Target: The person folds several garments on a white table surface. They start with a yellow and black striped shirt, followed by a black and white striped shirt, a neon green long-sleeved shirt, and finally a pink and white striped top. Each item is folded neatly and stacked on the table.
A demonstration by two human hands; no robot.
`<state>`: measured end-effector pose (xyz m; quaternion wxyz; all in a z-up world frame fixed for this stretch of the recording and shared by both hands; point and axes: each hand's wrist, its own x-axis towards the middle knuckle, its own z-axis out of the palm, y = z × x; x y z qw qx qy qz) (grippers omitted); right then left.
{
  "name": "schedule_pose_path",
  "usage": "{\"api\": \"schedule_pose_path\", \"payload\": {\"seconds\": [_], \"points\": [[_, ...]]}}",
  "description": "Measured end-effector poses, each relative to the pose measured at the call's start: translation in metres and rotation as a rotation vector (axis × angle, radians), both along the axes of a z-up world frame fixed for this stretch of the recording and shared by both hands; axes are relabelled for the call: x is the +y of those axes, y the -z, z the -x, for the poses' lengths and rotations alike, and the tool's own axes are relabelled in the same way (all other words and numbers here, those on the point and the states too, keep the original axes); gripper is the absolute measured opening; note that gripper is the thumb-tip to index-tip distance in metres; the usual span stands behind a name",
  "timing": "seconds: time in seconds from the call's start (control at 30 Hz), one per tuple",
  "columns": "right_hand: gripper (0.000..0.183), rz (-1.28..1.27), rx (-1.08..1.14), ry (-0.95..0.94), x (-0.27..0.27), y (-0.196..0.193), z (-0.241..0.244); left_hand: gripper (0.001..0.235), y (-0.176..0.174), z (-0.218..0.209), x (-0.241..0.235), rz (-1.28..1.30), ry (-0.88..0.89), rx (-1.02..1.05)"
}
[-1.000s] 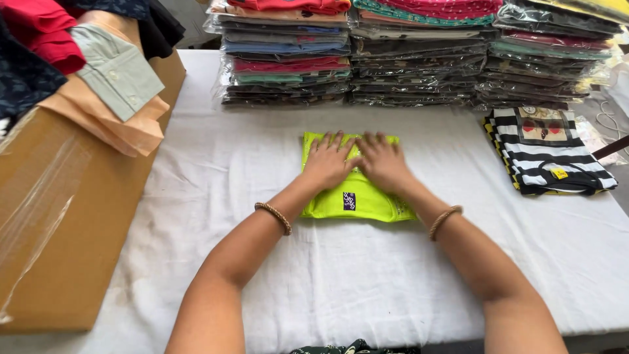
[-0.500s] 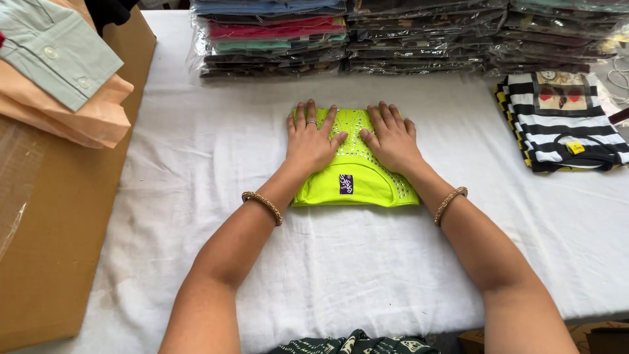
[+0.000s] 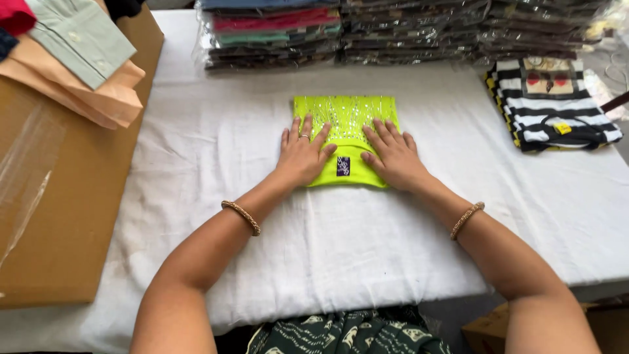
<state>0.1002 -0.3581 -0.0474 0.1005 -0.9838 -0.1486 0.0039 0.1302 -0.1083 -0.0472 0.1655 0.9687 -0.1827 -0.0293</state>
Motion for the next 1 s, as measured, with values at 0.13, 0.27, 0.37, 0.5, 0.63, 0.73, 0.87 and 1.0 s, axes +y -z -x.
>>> {"api": "schedule_pose_path", "payload": {"seconds": [0.13,0.27,0.37,0.5,0.63,0.73,0.87,1.0], "points": [[0.066,-0.458,0.095,-0.01,-0.048,0.016,-0.031,0.076,0.046,-0.065,0.032,0.873,-0.074,0.136],[0.054,-0.839,0.301,0.304,-0.075,-0.014,-0.011,0.067,-0.004,-0.024,0.061,1.026,-0.337,0.564],[0.049,-0.768,0.454,0.454,-0.066,-0.022,0.005,0.066,0.001,-0.008,0.059,0.948,-0.354,0.661],[0.056,-0.454,0.341,0.436,-0.044,-0.027,0.02,0.074,-0.009,0.008,0.048,0.849,-0.317,0.617],[0.054,-0.406,0.261,0.345,-0.048,-0.009,0.02,0.086,-0.02,0.014,0.046,0.85,-0.295,0.617],[0.056,-0.382,0.05,0.254,-0.031,-0.031,0.033,0.088,-0.024,0.02,0.047,0.821,-0.279,0.608],[0.078,-0.647,0.357,0.442,-0.02,-0.047,0.037,0.086,-0.048,0.027,0.041,0.899,-0.264,0.617],[0.056,-1.18,0.185,0.162,-0.056,-0.046,0.028,0.05,-0.052,0.006,0.034,1.132,-0.054,0.567]]}}
